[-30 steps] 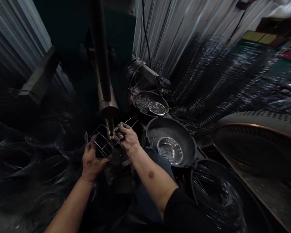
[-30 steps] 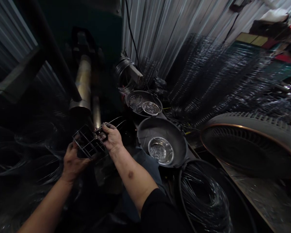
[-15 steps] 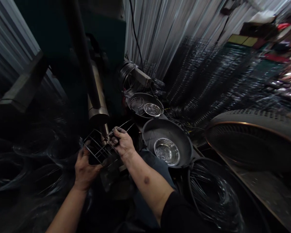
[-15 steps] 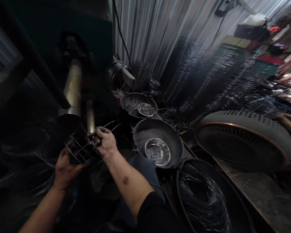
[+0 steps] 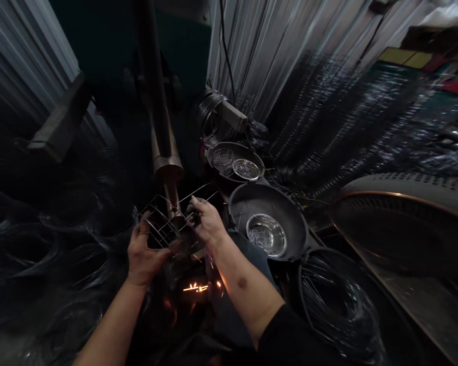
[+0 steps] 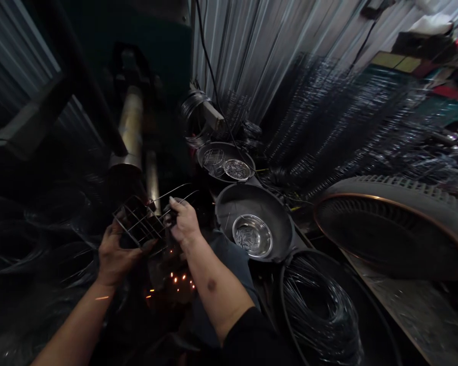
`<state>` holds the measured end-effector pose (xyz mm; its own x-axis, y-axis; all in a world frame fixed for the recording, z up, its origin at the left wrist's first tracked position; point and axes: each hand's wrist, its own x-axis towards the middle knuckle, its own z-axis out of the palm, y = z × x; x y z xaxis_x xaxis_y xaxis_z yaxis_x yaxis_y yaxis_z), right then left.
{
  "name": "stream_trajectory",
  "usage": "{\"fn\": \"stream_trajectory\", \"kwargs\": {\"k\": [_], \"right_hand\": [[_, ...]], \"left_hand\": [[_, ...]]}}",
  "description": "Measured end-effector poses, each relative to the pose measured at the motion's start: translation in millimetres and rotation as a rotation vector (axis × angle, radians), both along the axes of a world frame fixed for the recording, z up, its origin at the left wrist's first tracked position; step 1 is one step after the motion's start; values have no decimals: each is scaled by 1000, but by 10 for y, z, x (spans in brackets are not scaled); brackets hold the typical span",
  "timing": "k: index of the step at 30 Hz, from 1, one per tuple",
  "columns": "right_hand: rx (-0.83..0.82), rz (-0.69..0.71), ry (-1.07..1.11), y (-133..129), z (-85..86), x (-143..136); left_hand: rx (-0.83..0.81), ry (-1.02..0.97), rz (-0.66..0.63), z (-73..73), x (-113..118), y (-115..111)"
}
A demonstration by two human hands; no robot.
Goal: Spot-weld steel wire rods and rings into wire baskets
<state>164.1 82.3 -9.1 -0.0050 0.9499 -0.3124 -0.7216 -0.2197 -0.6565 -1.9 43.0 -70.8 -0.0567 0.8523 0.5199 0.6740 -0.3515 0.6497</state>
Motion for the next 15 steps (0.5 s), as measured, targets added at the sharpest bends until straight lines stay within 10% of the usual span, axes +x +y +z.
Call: {"fn": "stream_trajectory", "kwargs": {"k": [15], "right_hand": [[66,-61,2,-22,185,-111]], "left_hand": [[18,-22,88,-96,18,4]]}}
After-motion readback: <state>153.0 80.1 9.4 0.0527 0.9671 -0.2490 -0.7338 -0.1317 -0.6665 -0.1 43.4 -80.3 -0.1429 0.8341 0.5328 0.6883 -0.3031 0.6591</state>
